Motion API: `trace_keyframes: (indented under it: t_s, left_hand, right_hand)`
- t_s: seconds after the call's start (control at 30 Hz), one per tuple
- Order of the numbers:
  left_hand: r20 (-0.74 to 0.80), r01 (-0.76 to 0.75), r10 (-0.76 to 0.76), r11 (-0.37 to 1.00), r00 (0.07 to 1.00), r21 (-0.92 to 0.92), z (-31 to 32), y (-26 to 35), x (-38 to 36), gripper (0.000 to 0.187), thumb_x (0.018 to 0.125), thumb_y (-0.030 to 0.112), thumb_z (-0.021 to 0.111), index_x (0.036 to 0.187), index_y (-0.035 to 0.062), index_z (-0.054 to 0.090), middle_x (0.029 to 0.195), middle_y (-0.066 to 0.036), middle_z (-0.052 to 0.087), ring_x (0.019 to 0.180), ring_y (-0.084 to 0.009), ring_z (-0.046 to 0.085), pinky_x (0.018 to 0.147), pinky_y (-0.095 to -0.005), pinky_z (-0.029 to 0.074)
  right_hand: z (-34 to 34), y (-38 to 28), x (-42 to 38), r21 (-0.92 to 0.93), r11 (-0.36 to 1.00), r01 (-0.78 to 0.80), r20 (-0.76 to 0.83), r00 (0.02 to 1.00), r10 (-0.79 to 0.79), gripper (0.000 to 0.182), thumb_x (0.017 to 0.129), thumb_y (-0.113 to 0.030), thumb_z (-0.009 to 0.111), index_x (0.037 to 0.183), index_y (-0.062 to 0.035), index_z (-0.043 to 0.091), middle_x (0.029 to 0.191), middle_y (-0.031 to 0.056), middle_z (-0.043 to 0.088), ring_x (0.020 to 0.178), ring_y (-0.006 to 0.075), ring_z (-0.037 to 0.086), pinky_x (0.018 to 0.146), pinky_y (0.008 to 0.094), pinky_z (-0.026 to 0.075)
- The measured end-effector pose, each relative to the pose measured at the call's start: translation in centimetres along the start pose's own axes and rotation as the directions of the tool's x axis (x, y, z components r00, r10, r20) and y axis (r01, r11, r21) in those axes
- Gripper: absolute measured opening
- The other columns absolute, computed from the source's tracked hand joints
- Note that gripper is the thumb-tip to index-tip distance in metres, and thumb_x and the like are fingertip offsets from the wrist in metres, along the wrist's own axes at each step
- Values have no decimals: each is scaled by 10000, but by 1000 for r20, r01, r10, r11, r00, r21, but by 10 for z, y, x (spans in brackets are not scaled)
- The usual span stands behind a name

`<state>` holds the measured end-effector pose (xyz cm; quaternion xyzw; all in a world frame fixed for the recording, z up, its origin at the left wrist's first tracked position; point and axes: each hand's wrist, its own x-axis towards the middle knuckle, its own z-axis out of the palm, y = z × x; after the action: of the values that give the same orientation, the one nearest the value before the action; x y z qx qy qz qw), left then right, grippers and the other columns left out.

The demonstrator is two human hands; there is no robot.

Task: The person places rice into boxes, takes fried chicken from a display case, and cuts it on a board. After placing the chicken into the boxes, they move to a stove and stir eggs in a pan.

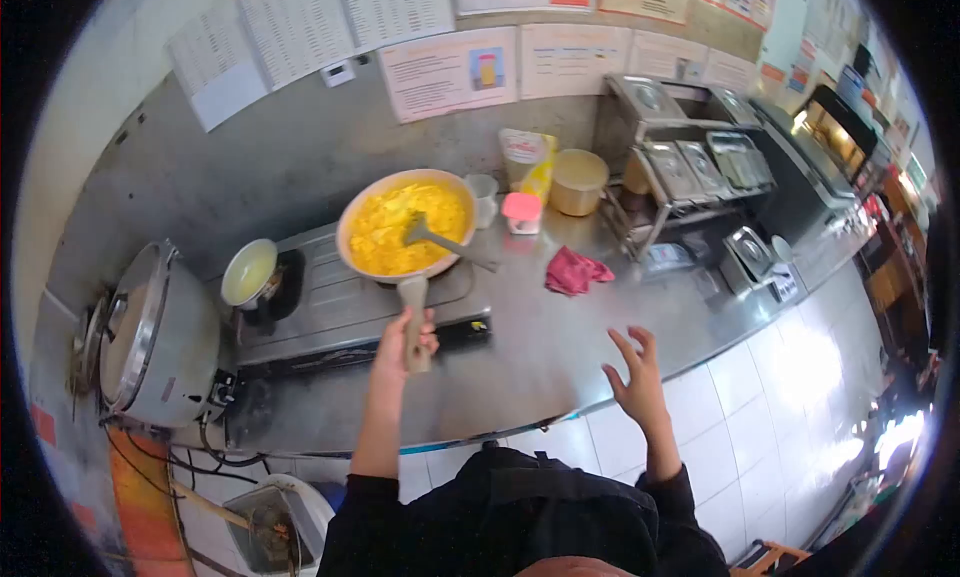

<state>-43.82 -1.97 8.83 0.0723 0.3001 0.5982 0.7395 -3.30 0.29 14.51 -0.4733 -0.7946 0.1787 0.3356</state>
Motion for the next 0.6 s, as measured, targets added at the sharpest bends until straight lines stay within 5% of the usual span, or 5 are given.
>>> trace_keyframes:
  t_s: [0.2, 0.27, 0.33, 0.37, 0.6]
  left_hand:
    - [-209, -180, 482, 641, 851, 746, 39, -7, -51, 507, 929, 430, 465, 1305, 89, 448, 1120, -109, 614, 817, -192, 630, 687, -329, 520]
    - [-128, -349, 906, 281, 403, 894, 25, -25, -73, 471, 939, 380, 476, 1308, 88, 458, 1249, -59, 525, 1092, -186, 501, 901, -385, 417]
    - [291, 194, 948, -263, -132, 945, 42, -37, -75, 456, 961, 340, 464, 1245, -16, 497, 1258, -149, 519, 1160, -267, 479, 998, -412, 360]
    - [108, -86, 956, -136, -274, 987, 121, -86, -63, 408, 948, 244, 521, 1241, -38, 489, 1235, -204, 528, 1113, -290, 520, 964, -388, 402]
    - [576, -610, 805, -385, 144, 692, 331, -341, 151, 215, 953, 184, 518, 1060, -2, 535, 1013, -121, 583, 895, -206, 569, 907, -334, 419]
  right_hand:
    - [-116, 135, -172, 50, 869, -493, -32, 869, 495, 243, 745, -69, 692, 986, -77, 666, 939, 126, 623, 781, 274, 629, 674, 389, 518]
    - [-155, 178, -215, 0, 837, -547, -33, 836, 547, 122, 768, -176, 696, 829, -70, 701, 760, 111, 661, 640, 267, 638, 627, 363, 511]
    - [-191, 203, -226, -98, 824, -558, 31, 826, 563, 220, 817, -265, 675, 752, -56, 700, 671, 111, 659, 574, 228, 635, 581, 324, 501]
    - [-205, 220, -226, -116, 799, -590, 87, 795, 600, 266, 842, -277, 661, 729, -38, 694, 649, 109, 657, 538, 182, 635, 541, 300, 496]
    - [-236, 449, -194, -110, 910, -401, 250, 875, 415, 426, 942, -399, 433, 1271, -134, 486, 786, 144, 675, 711, 289, 662, 701, 412, 509]
